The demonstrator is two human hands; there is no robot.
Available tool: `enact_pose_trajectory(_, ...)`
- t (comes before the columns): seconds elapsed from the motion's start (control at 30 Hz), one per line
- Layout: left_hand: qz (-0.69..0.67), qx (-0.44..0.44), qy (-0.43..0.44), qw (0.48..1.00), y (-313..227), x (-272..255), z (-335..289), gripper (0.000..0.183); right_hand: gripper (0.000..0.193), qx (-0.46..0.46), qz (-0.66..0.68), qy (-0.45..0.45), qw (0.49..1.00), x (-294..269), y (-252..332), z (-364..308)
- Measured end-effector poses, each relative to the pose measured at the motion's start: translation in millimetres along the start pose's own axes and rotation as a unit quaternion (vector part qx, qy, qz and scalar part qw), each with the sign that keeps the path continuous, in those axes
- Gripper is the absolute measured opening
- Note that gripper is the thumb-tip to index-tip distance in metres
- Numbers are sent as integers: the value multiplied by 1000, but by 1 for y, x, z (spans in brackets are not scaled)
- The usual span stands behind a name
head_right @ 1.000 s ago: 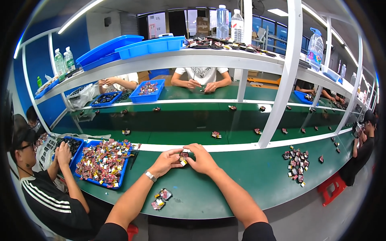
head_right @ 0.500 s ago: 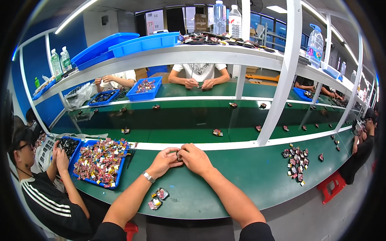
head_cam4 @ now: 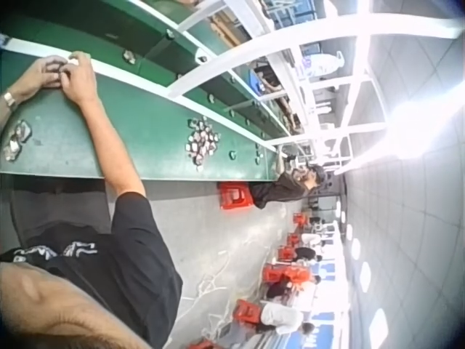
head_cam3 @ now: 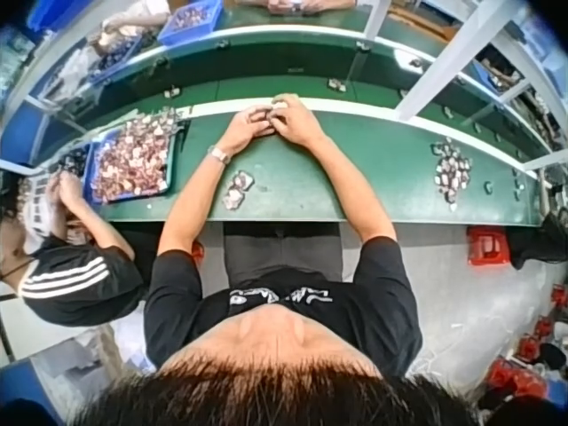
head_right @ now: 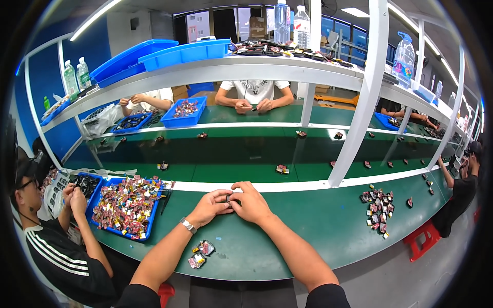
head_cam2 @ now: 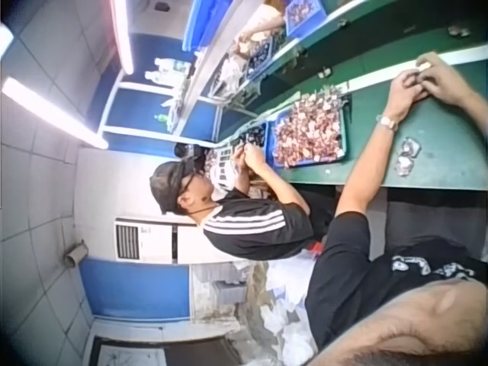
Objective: Assembling and inspecting small components on a factory conveyor belt.
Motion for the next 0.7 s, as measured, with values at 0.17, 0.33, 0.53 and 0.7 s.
enact_pose_trajectory(0.17, -10, -13, 11, 1000, 1, -1, -1, 37, 8, -13, 37, 31, 999, -5, 4, -2)
enact_pose_trajectory(0.33, -8, -8, 1, 1000, 3, 0, 2, 32, 8, -12, 43, -19, 999, -3, 1, -7)
enact_pose_trajectory(0.53, -28, 4, 8, 1000, 3, -2, 2, 30, 8, -9, 26, -80, 996, 11, 2, -8)
enact_pose_trajectory(0.7, -29, -5, 7, 1000, 4, -4, 1, 31, 9, -2, 53, -71, 996, 12, 1, -9)
Point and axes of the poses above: each hand's wrist, its own z-axis towards the middle knuckle, its own x-axis out of the palm, y = z × x, the point moved 2 cm from there along z, towards the middle knuckle, and after that the axes turned 15 degrees about z, right-handed, at the moved point
